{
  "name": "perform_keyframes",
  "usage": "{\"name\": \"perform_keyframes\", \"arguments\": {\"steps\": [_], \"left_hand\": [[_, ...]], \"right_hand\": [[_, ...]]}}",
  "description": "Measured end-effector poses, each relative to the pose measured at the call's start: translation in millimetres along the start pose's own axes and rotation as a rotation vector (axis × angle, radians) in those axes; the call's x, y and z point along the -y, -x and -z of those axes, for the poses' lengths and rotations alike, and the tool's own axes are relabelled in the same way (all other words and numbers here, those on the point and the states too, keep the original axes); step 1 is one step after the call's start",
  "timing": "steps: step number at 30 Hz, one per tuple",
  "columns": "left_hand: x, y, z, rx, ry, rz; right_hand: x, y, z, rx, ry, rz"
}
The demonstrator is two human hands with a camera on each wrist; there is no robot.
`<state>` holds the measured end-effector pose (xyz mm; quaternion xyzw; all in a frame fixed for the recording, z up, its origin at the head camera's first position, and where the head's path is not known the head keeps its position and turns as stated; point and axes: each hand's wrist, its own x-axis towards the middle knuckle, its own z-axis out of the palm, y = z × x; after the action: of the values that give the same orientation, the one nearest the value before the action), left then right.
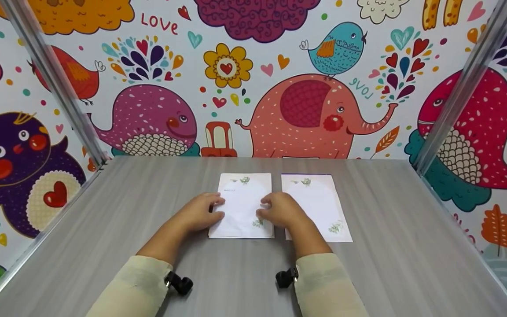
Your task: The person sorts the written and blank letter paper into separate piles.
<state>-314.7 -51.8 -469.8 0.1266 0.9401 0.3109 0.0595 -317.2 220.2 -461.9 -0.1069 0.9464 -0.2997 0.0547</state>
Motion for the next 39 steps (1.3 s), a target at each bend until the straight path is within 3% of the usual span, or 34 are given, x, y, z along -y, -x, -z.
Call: {"name": "perform_keyframes", "arguments": {"steps": [6,9,13,21,29,39], "left_hand": [[-0.2,-4.6,-0.1,-0.165,0.154,0.095],[-0.2,-5.5,-0.1,-0.201,0.26,0.175],[-0.6,-6.0,-0.1,-0.219,0.357,0.236],[-0.6,-6.5,0.5,-0.24,0.436,0.245],[6.4,-6.8,5.4,-0.296,0.471,0.23],[43.5,1.5,28.4,-0.336,0.457,0.24]], "right_hand": [[4.8,-0.3,-1.2,-0.075,-0.11,-0.086],[8.1,-0.7,-0.5,-0.1,-0.187,-0.137],[11.0,-0.8,3.1,-0.136,-0.247,-0.194],[9.8,-0.5,3.3,-0.214,-0.26,-0.181],[13.0,-3.2,-1.7,-0.226,-0.434,-0.202],[40.9,-11.3,-21.6,-0.164,-0.591,-0.24]]}}
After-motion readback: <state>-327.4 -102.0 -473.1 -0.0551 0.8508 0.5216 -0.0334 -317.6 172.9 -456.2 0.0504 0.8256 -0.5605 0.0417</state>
